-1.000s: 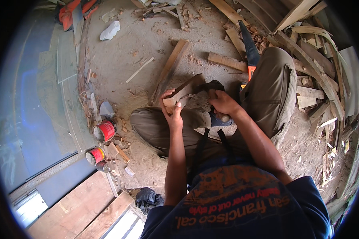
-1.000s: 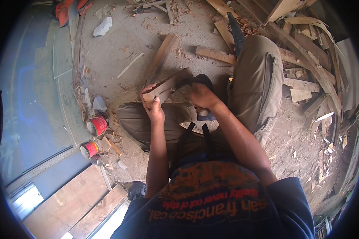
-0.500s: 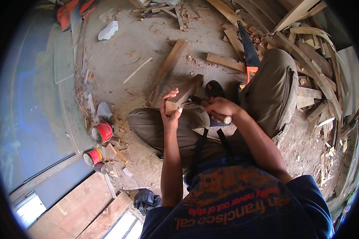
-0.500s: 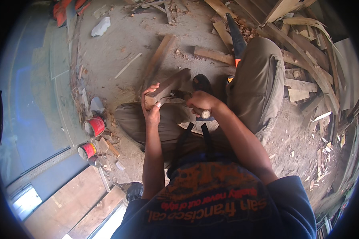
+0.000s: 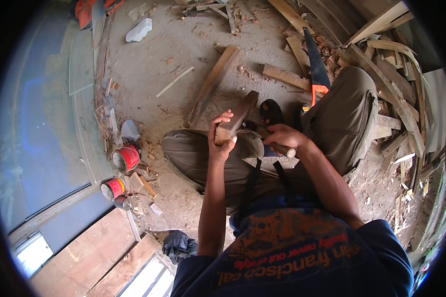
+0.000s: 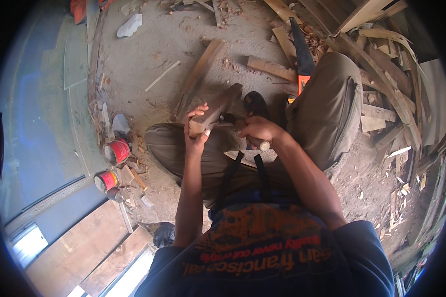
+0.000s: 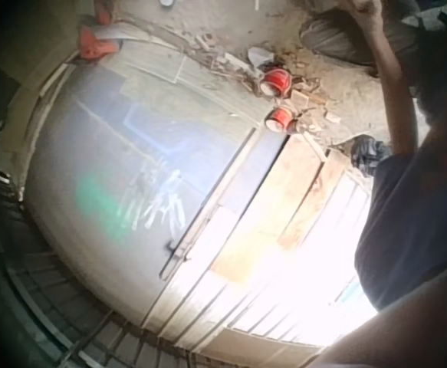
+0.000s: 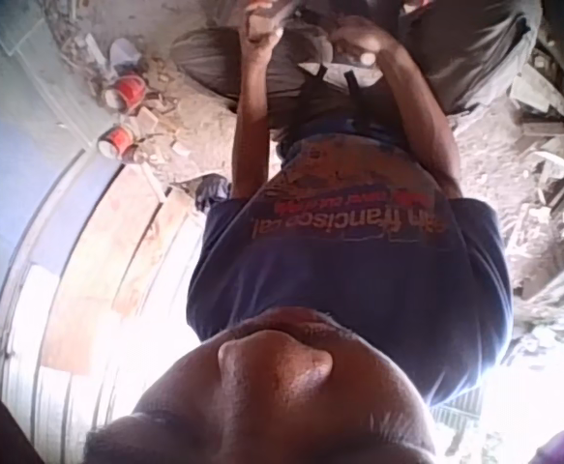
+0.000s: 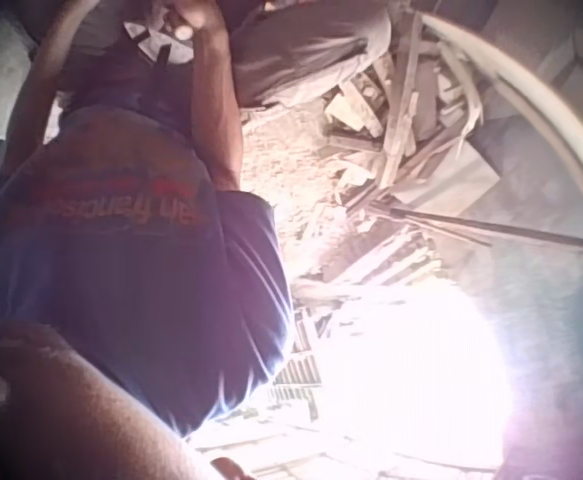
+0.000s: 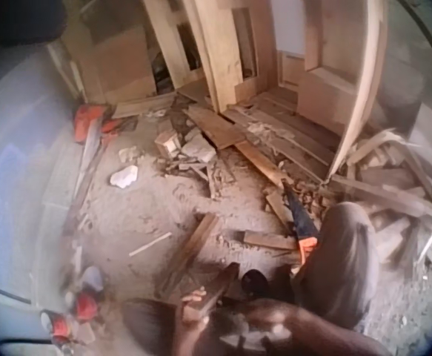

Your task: The person picks up a hand saw and a hammer, then sits on the floor to work on a piece of wood. They use the hammer to strike the wood repeatedly, splitting it into smaller pieces.

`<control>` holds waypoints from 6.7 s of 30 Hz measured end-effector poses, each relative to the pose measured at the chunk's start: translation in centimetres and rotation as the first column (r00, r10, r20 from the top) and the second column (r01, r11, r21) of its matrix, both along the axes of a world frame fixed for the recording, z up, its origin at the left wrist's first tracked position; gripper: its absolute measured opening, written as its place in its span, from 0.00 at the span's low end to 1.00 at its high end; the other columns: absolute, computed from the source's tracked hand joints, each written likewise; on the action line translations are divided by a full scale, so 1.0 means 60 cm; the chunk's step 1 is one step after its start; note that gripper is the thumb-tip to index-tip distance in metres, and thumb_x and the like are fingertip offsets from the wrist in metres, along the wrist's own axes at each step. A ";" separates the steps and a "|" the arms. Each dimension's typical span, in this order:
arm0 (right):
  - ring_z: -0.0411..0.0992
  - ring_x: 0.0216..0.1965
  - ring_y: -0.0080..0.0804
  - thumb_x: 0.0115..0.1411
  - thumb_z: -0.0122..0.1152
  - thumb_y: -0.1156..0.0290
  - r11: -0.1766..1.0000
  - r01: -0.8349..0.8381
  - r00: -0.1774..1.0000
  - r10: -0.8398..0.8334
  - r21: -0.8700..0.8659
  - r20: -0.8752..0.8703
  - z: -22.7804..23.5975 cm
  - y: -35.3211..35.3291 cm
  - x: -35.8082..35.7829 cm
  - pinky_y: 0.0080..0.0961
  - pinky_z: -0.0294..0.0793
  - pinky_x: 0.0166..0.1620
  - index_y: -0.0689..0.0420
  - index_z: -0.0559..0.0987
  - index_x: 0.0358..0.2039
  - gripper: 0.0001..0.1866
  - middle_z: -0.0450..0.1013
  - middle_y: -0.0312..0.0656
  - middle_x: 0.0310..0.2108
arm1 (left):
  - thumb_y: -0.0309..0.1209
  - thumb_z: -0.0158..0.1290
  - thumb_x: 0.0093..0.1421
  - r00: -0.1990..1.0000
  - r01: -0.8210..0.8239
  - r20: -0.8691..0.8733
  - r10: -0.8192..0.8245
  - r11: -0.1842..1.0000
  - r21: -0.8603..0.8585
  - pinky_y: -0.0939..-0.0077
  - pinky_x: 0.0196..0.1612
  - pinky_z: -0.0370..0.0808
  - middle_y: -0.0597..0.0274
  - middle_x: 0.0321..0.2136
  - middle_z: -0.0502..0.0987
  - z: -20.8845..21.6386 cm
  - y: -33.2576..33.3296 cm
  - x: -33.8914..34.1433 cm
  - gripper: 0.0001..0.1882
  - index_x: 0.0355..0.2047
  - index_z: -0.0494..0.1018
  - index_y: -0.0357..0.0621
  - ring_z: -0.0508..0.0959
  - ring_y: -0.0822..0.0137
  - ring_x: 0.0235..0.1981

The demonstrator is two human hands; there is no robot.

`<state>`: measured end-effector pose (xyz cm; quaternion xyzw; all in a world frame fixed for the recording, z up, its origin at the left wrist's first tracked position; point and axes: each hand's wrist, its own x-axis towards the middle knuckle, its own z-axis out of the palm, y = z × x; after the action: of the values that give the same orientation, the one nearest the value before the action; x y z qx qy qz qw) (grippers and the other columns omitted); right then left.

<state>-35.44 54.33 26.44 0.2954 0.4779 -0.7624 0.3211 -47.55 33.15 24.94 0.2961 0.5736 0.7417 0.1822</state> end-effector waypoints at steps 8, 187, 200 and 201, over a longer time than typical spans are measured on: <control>0.70 0.20 0.23 0.57 0.61 0.75 0.996 0.077 0.990 -0.070 0.052 -0.120 0.004 -0.033 -0.005 0.24 0.72 0.20 0.62 0.69 0.58 0.27 0.70 0.38 0.23 | 0.31 0.54 0.51 0.979 -0.201 0.036 0.200 0.979 0.030 0.51 0.67 0.58 0.49 0.51 0.72 0.002 0.012 -0.041 0.24 0.50 0.66 0.39 0.70 0.52 0.58; 0.70 0.20 0.23 0.60 0.60 0.74 0.922 0.324 0.945 -0.328 -0.210 0.018 0.012 -0.056 -0.018 0.25 0.70 0.18 0.61 0.70 0.39 0.10 0.69 0.37 0.26 | 0.49 0.47 0.65 0.957 -0.117 0.276 0.087 0.988 0.096 0.53 0.66 0.59 0.50 0.60 0.69 -0.009 0.004 -0.066 0.26 0.57 0.67 0.47 0.64 0.54 0.64; 0.66 0.20 0.20 0.62 0.58 0.75 0.874 0.422 0.899 -0.437 -0.241 -0.010 0.047 -0.066 -0.020 0.21 0.67 0.19 0.59 0.71 0.37 0.06 0.67 0.36 0.26 | 0.63 0.64 0.50 0.923 -0.312 0.269 0.276 0.945 0.102 0.53 0.68 0.60 0.53 0.66 0.61 -0.026 0.015 -0.054 0.57 0.69 0.48 0.52 0.62 0.58 0.66; 0.66 0.20 0.20 0.62 0.58 0.75 0.873 0.450 0.888 -0.459 -0.187 -0.006 0.039 -0.063 -0.020 0.20 0.68 0.19 0.59 0.71 0.36 0.05 0.67 0.36 0.26 | 0.49 0.67 0.54 0.937 -0.265 0.288 0.199 0.941 0.211 0.56 0.68 0.61 0.54 0.66 0.60 -0.032 0.015 -0.060 0.52 0.69 0.47 0.49 0.61 0.59 0.67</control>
<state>-36.66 50.55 28.79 0.3497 0.3320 -0.8638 0.1462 -51.17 34.02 23.00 0.1451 0.4790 0.8561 0.1291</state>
